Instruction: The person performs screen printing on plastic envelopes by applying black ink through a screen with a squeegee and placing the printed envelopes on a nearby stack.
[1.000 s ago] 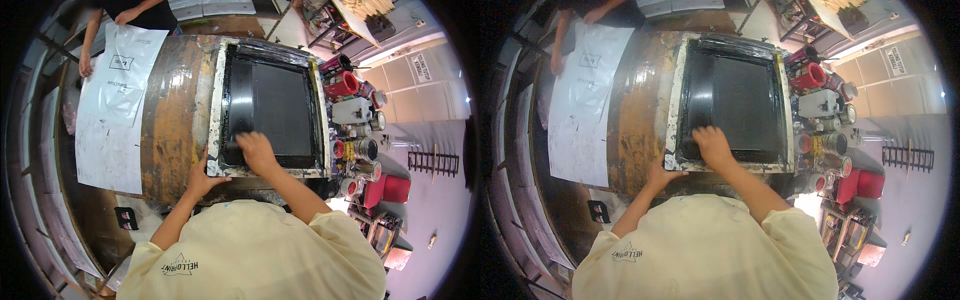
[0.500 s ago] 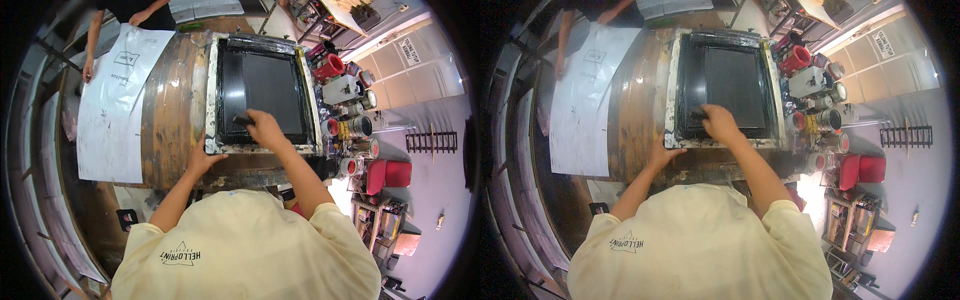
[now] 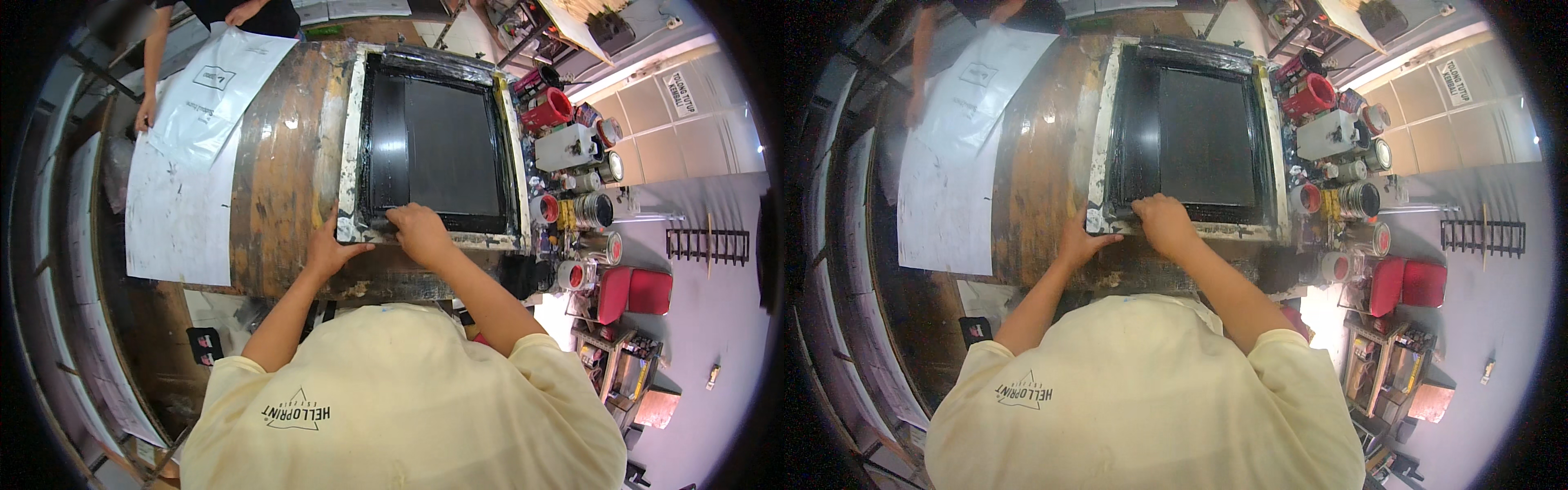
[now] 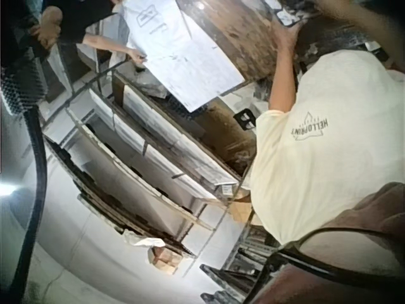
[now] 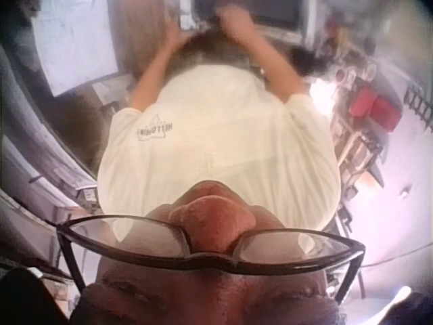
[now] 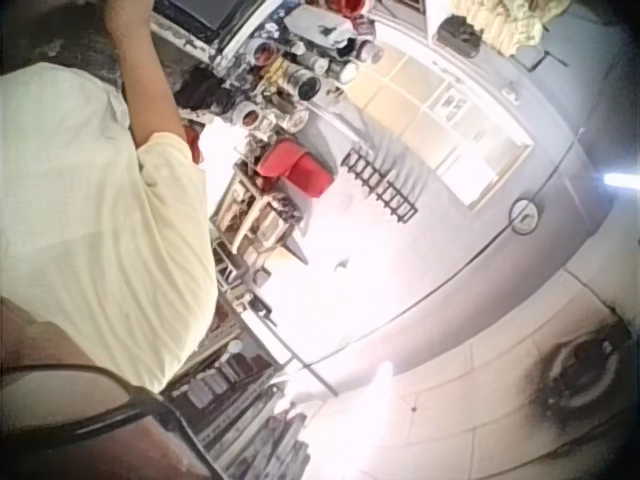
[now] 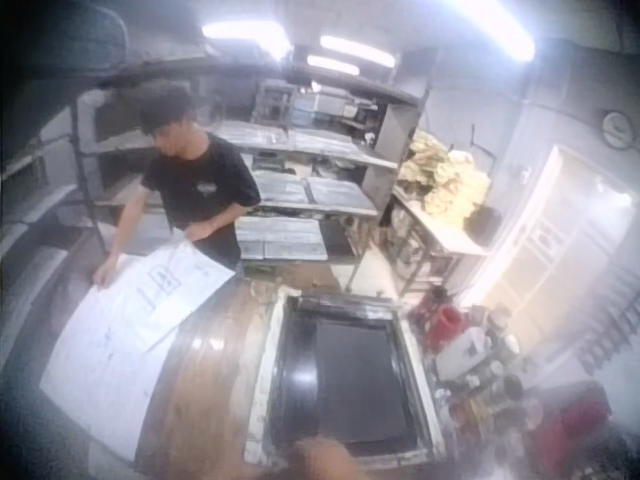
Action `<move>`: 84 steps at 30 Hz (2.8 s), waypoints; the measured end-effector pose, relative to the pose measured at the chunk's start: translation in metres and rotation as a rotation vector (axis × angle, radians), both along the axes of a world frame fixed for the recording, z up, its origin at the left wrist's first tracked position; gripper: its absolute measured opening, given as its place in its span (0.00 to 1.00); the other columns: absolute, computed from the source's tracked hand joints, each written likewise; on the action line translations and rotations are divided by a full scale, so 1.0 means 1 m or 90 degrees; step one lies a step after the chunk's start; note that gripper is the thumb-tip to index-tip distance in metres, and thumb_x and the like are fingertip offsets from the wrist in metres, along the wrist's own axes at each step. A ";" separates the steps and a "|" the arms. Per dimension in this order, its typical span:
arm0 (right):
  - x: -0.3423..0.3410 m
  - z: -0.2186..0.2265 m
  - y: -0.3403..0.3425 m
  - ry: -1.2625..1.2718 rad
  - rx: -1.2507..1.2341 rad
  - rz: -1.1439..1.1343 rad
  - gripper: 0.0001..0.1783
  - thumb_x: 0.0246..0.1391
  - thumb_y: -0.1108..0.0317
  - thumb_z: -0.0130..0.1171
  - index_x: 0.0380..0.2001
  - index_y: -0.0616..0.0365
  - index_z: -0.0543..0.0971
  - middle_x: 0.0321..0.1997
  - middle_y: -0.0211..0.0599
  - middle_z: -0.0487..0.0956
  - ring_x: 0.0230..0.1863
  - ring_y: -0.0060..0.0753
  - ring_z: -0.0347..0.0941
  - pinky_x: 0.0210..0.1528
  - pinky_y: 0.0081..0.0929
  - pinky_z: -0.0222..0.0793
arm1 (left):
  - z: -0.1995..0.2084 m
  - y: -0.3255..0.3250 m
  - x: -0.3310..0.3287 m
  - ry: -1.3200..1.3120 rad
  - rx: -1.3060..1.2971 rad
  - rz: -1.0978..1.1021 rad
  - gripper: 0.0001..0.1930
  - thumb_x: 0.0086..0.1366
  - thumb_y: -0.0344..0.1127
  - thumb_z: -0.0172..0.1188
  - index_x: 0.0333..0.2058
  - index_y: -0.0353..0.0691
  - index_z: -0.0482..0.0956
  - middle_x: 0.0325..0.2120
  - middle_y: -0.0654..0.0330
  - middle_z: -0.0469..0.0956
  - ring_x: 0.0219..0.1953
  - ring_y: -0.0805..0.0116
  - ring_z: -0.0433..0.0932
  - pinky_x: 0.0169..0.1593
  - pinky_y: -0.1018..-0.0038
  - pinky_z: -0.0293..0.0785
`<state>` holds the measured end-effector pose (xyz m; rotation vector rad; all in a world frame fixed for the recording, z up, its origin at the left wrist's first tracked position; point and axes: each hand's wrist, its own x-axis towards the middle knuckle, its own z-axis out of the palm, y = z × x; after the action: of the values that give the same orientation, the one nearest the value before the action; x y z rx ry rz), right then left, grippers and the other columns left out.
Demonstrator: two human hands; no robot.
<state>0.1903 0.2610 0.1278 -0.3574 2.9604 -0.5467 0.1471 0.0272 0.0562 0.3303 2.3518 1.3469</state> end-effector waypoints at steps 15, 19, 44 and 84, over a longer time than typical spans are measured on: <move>-0.157 -0.060 0.042 0.258 0.027 -0.009 0.17 0.56 0.72 0.53 0.48 0.56 0.81 0.48 0.39 0.83 0.51 0.42 0.76 0.52 0.42 0.70 | 0.019 0.002 -0.003 -0.011 -0.021 0.000 0.66 0.41 0.52 0.85 0.75 0.38 0.54 0.52 0.44 0.83 0.54 0.51 0.83 0.59 0.63 0.76; -0.251 -0.075 0.071 0.224 0.041 -0.034 0.14 0.56 0.73 0.52 0.44 0.54 0.82 0.42 0.41 0.84 0.47 0.46 0.78 0.49 0.45 0.71 | 0.022 0.004 -0.004 0.012 0.027 0.012 0.67 0.39 0.50 0.87 0.75 0.38 0.54 0.51 0.45 0.83 0.54 0.51 0.83 0.57 0.63 0.76; -0.163 0.001 0.076 0.184 -0.126 -0.073 0.26 0.45 0.77 0.62 0.52 0.57 0.81 0.49 0.49 0.83 0.53 0.55 0.78 0.58 0.46 0.74 | -0.021 -0.003 0.000 0.016 -0.021 -0.015 0.68 0.40 0.60 0.83 0.76 0.42 0.52 0.52 0.43 0.81 0.54 0.46 0.82 0.56 0.60 0.77; -0.349 -0.097 0.105 0.210 0.041 -0.028 0.15 0.54 0.74 0.54 0.43 0.53 0.84 0.42 0.44 0.84 0.47 0.49 0.79 0.49 0.47 0.75 | -0.032 -0.003 -0.004 0.211 -0.164 -0.036 0.68 0.36 0.66 0.80 0.74 0.43 0.61 0.41 0.53 0.71 0.45 0.53 0.68 0.52 0.57 0.66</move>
<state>-0.1590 0.3662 0.0305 -0.4140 3.2994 -0.4326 0.1435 0.0246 0.0241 0.5728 2.7251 1.0096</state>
